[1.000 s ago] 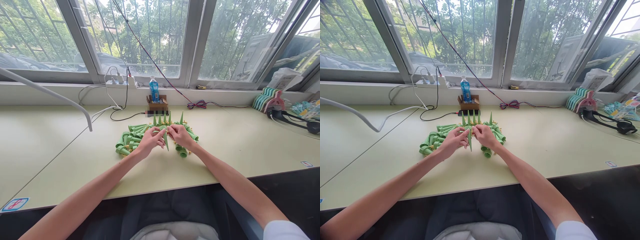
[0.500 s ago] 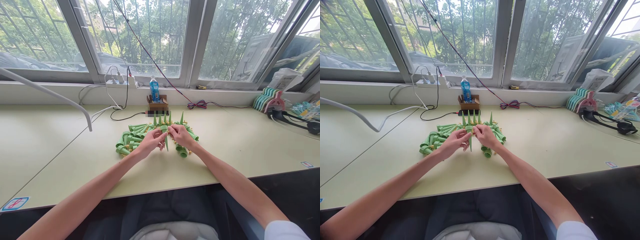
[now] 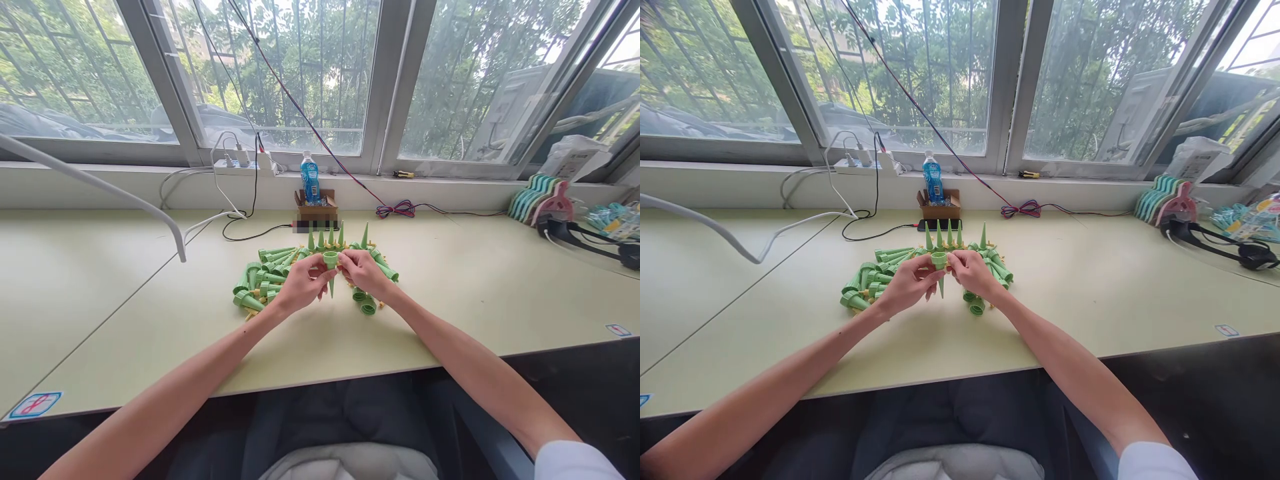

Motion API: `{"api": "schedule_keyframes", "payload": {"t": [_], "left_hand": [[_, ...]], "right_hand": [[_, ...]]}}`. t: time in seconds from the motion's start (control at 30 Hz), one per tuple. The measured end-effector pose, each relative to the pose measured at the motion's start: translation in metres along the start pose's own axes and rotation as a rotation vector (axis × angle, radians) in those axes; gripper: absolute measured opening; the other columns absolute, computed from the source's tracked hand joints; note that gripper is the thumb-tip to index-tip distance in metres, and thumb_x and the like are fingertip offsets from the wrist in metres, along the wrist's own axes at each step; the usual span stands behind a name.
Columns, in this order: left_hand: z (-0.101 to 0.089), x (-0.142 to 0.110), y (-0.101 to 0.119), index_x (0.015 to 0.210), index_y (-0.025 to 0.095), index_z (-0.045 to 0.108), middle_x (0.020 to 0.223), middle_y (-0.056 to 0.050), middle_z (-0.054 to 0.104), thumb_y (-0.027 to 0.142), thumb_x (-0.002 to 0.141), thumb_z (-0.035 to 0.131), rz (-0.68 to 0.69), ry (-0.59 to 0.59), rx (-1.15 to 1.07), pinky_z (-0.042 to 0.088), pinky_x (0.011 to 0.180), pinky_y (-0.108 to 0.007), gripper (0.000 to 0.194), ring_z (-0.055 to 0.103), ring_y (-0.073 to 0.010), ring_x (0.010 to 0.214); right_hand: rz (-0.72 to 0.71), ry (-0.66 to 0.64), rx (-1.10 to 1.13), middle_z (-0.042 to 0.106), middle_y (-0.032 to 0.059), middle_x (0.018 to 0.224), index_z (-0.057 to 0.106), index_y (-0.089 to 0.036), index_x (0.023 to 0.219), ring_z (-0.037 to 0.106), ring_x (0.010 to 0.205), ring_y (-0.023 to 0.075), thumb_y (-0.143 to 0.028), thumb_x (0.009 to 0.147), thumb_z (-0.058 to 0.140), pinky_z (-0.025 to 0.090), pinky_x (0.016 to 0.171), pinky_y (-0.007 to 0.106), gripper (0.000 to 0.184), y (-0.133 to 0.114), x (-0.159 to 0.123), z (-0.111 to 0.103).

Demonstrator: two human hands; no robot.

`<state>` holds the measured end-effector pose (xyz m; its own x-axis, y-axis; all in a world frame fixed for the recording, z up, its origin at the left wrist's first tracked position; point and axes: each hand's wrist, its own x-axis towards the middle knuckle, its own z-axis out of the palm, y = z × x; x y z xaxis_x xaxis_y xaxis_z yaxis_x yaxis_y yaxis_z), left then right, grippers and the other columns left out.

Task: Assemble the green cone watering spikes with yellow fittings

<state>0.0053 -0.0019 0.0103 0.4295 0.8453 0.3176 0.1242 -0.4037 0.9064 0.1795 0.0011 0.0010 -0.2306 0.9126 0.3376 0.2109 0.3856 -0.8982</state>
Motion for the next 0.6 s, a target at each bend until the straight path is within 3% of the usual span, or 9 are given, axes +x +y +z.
{"api": "schedule_keyframes", "payload": {"t": [0.2, 0.4, 0.6], "left_hand": [[-0.0004, -0.0002, -0.0031, 0.074, 0.019, 0.058, 0.066, 0.0, 0.056, 0.041, 0.08, 0.066, 0.057, 0.02, 0.128, 0.044, 0.043, -0.024, 0.023, 0.051, -0.0117, 0.049], [-0.0047, -0.0005, -0.0061, 0.086, 0.022, 0.067, 0.082, -0.004, 0.057, 0.039, 0.083, 0.062, 0.135, 0.024, 0.212, 0.046, 0.049, -0.025, 0.018, 0.053, -0.0144, 0.06], [-0.0062, -0.0003, -0.0047, 0.09, 0.023, 0.069, 0.09, -0.006, 0.056, 0.037, 0.084, 0.061, 0.157, 0.036, 0.223, 0.048, 0.053, -0.024, 0.018, 0.057, -0.016, 0.068]], "right_hand": [[0.048, -0.051, 0.093, 0.03, -0.0065, 0.048, 0.039, -0.021, 0.063, 0.024, 0.041, 0.0072, -0.049, 0.09, 0.047, 0.023, 0.04, 0.024, 0.04, -0.0025, -0.0009, -0.0005], [0.094, -0.097, 0.138, 0.028, -0.0063, 0.051, 0.039, -0.02, 0.064, 0.02, 0.042, 0.0062, -0.052, 0.088, 0.05, 0.017, 0.04, 0.024, 0.041, -0.0051, -0.0018, -0.0017], [0.086, -0.083, 0.096, 0.031, -0.0052, 0.051, 0.038, -0.021, 0.063, 0.025, 0.043, 0.0073, -0.052, 0.088, 0.049, 0.021, 0.04, 0.024, 0.042, -0.0079, -0.0015, -0.0024]]}}
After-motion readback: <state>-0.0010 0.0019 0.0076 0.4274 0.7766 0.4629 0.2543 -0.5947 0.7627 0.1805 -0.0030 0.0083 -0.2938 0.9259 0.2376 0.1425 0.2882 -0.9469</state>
